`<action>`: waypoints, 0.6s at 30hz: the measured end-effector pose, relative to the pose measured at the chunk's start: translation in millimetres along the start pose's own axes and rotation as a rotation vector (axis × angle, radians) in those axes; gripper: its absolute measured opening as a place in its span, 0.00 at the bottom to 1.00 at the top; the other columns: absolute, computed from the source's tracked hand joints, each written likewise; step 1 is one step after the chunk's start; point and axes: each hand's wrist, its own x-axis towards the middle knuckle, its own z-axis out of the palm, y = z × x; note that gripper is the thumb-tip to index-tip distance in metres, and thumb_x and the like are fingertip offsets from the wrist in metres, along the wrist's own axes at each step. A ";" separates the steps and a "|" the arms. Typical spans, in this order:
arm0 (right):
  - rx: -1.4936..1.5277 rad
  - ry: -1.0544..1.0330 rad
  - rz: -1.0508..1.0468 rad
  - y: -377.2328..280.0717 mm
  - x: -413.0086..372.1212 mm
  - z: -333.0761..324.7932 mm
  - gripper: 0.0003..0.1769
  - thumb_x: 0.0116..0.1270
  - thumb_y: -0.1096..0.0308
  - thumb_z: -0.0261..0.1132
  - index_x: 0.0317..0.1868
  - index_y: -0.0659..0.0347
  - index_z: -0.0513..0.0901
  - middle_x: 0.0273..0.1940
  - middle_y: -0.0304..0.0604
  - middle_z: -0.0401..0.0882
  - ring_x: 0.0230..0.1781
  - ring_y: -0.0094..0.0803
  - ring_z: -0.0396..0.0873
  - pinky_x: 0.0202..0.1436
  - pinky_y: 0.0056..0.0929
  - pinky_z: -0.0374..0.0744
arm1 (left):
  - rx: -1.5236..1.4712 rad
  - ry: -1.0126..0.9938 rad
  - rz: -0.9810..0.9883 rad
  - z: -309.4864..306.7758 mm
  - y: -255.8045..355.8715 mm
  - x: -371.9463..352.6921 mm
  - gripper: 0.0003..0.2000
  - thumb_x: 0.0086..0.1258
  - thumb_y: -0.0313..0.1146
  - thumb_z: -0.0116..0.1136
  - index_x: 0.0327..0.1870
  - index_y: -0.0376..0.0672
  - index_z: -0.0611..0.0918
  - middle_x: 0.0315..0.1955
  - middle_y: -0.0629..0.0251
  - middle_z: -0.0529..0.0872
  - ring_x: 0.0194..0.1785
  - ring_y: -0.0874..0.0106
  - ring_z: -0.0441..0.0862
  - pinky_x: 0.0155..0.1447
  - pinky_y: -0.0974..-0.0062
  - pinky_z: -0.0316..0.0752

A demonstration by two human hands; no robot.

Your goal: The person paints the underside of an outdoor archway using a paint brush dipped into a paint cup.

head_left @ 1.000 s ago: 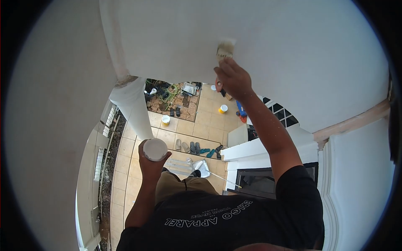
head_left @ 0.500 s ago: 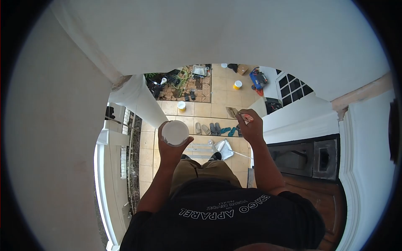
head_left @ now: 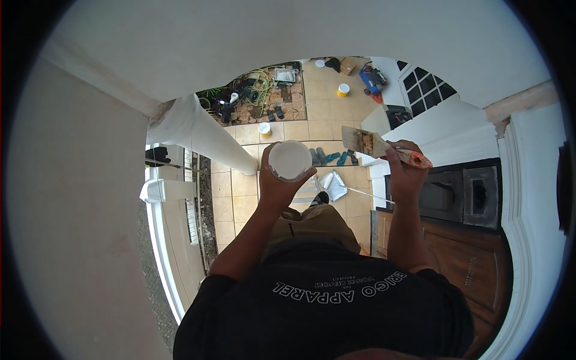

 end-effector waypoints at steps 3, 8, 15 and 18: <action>0.120 -0.031 0.029 -26.6 21.3 16.5 0.07 0.64 0.80 0.66 0.41 0.67 0.77 0.39 0.46 0.81 0.38 0.26 0.81 0.42 0.24 0.80 | -0.008 0.043 0.025 -2.3 2.0 7.2 0.38 0.46 0.32 0.81 0.57 0.39 0.68 0.47 0.59 0.79 0.51 0.68 0.79 0.54 0.69 0.77; 0.210 -0.159 -0.097 -62.2 57.0 41.9 0.08 0.63 0.80 0.66 0.41 0.67 0.76 0.37 0.44 0.80 0.36 0.23 0.80 0.38 0.22 0.81 | -0.004 0.134 0.016 -4.6 29.0 12.1 0.39 0.44 0.34 0.82 0.57 0.40 0.67 0.47 0.58 0.79 0.51 0.67 0.79 0.53 0.68 0.78; 0.148 -0.417 -0.142 -117.4 61.1 91.3 0.07 0.62 0.79 0.68 0.39 0.65 0.78 0.34 0.42 0.80 0.33 0.22 0.80 0.35 0.22 0.79 | -0.062 0.213 0.069 -15.8 53.9 -0.7 0.40 0.45 0.33 0.81 0.58 0.40 0.67 0.48 0.59 0.79 0.51 0.69 0.80 0.52 0.70 0.79; 0.076 -0.550 -0.166 -124.1 62.1 106.7 0.07 0.61 0.75 0.69 0.37 0.65 0.79 0.30 0.41 0.81 0.31 0.21 0.81 0.32 0.22 0.79 | 0.012 0.270 0.164 -17.4 50.6 -3.3 0.39 0.45 0.32 0.81 0.58 0.39 0.67 0.48 0.59 0.79 0.51 0.69 0.80 0.52 0.70 0.79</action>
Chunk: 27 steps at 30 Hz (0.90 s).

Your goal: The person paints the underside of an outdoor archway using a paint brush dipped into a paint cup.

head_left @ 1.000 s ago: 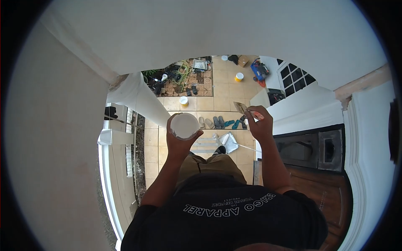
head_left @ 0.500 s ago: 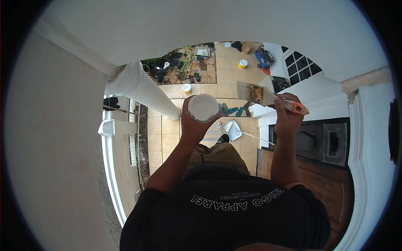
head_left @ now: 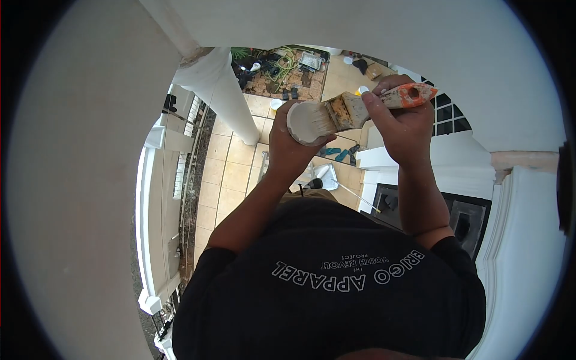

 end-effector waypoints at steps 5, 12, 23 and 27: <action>-0.112 -0.060 0.073 7.7 -0.1 6.3 0.10 0.60 0.70 0.71 0.37 0.64 0.80 0.29 0.41 0.83 0.29 0.21 0.82 0.32 0.21 0.79 | -0.050 -0.009 -0.063 0.4 -3.7 -4.4 0.38 0.45 0.32 0.81 0.57 0.39 0.69 0.48 0.60 0.79 0.51 0.69 0.80 0.53 0.71 0.78; 0.008 0.004 0.126 21.2 -12.5 4.0 0.08 0.63 0.71 0.68 0.38 0.65 0.78 0.30 0.42 0.82 0.31 0.23 0.83 0.31 0.23 0.82 | -0.005 -0.045 -0.100 -0.8 -5.8 -8.5 0.36 0.46 0.33 0.81 0.56 0.41 0.70 0.47 0.60 0.80 0.50 0.70 0.81 0.53 0.71 0.79; 0.838 0.282 0.740 82.6 -12.8 -0.6 0.10 0.67 0.68 0.64 0.46 0.61 0.75 0.38 0.43 0.81 0.36 0.31 0.83 0.39 0.24 0.85 | -0.062 -0.047 -0.157 -13.3 -0.1 13.9 0.40 0.47 0.32 0.81 0.60 0.39 0.66 0.50 0.58 0.79 0.54 0.68 0.79 0.56 0.71 0.78; 1.034 0.254 0.877 96.6 -12.1 15.0 0.09 0.67 0.66 0.64 0.43 0.59 0.76 0.38 0.42 0.80 0.37 0.27 0.82 0.38 0.22 0.85 | -0.130 -0.034 -0.174 -26.4 7.2 21.7 0.41 0.47 0.32 0.80 0.62 0.38 0.65 0.52 0.57 0.77 0.56 0.68 0.77 0.59 0.70 0.76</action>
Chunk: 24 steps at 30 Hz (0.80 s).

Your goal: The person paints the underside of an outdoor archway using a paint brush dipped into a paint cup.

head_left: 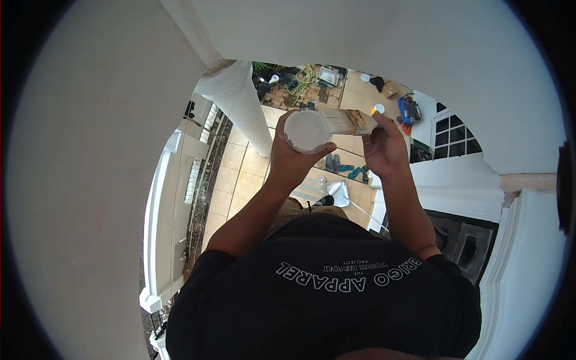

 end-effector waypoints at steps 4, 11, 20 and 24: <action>0.072 -0.056 0.061 6.8 6.0 9.2 0.12 0.69 0.63 0.63 0.45 0.61 0.76 0.38 0.41 0.80 0.35 0.27 0.82 0.36 0.19 0.86 | -0.055 0.022 -0.048 -13.1 9.2 -3.4 0.41 0.47 0.32 0.81 0.61 0.39 0.65 0.53 0.58 0.77 0.58 0.68 0.76 0.61 0.69 0.74; 0.184 -0.169 0.093 8.8 11.5 32.3 0.15 0.71 0.60 0.61 0.47 0.64 0.75 0.40 0.43 0.80 0.36 0.27 0.83 0.37 0.18 0.87 | 0.007 0.115 0.010 -25.1 10.2 -10.3 0.40 0.48 0.32 0.80 0.61 0.39 0.66 0.51 0.58 0.78 0.56 0.68 0.77 0.59 0.69 0.75; 0.102 -0.361 -0.223 -43.4 56.8 101.1 0.13 0.69 0.65 0.64 0.48 0.65 0.77 0.45 0.46 0.78 0.41 0.32 0.83 0.41 0.21 0.87 | -0.025 0.221 0.025 -45.2 -10.8 -27.4 0.38 0.47 0.30 0.80 0.59 0.40 0.68 0.47 0.62 0.79 0.52 0.70 0.78 0.55 0.70 0.75; -0.335 -0.437 -0.721 -84.1 67.0 191.4 0.13 0.68 0.65 0.64 0.45 0.67 0.79 0.41 0.46 0.82 0.41 0.33 0.83 0.45 0.28 0.86 | -0.059 0.242 0.012 -55.4 -10.3 -32.9 0.37 0.47 0.29 0.80 0.59 0.40 0.68 0.47 0.62 0.79 0.52 0.71 0.77 0.55 0.71 0.75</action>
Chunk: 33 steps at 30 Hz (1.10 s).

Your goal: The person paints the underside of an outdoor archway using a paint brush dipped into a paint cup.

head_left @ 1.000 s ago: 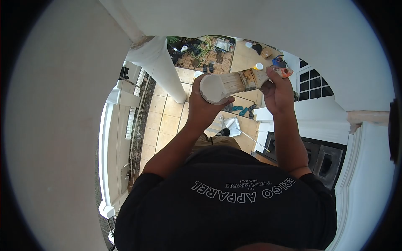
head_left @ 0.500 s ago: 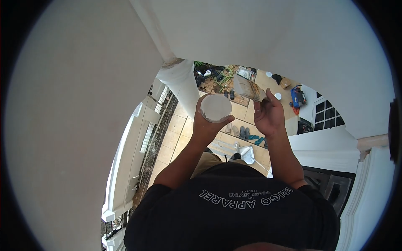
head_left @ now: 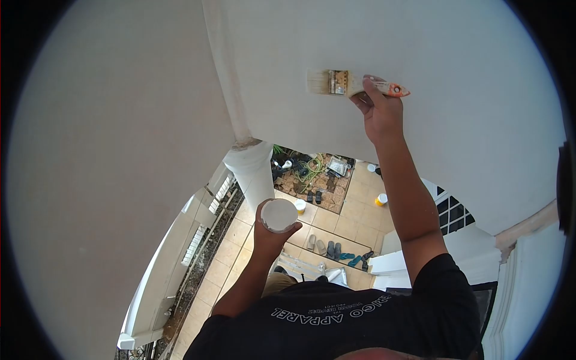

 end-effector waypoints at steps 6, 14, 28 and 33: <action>-1.330 -0.294 -0.479 -18.4 93.0 66.4 0.17 0.63 0.55 0.66 0.41 0.63 0.82 0.29 0.44 0.83 0.29 0.34 0.82 0.34 0.33 0.79 | -0.004 0.082 0.037 -11.6 5.7 -7.1 0.37 0.47 0.28 0.79 0.59 0.41 0.68 0.47 0.62 0.79 0.52 0.70 0.78 0.55 0.71 0.75; -1.408 -0.292 -1.481 -56.3 100.3 92.2 0.07 0.58 0.71 0.65 0.39 0.55 0.83 0.33 0.37 0.84 0.33 0.32 0.83 0.35 0.28 0.82 | 0.023 0.179 0.017 -21.0 0.1 -19.5 0.37 0.47 0.29 0.80 0.58 0.41 0.68 0.47 0.61 0.79 0.52 0.69 0.78 0.54 0.70 0.76; -1.490 -0.313 -1.151 -60.3 86.5 96.7 0.02 0.64 0.71 0.61 0.34 0.59 0.80 0.29 0.42 0.78 0.28 0.38 0.77 0.33 0.33 0.77 | -0.023 0.275 0.003 -32.6 4.3 -22.4 0.35 0.46 0.25 0.78 0.56 0.41 0.70 0.46 0.61 0.80 0.51 0.69 0.78 0.56 0.71 0.75; -1.700 -0.551 -1.381 6.8 62.3 54.0 0.06 0.55 0.69 0.64 0.34 0.54 0.78 0.34 0.36 0.77 0.36 0.31 0.81 0.36 0.28 0.82 | -0.012 0.283 -0.031 -30.6 0.1 -25.7 0.35 0.46 0.26 0.78 0.56 0.41 0.70 0.46 0.61 0.79 0.52 0.69 0.78 0.56 0.71 0.75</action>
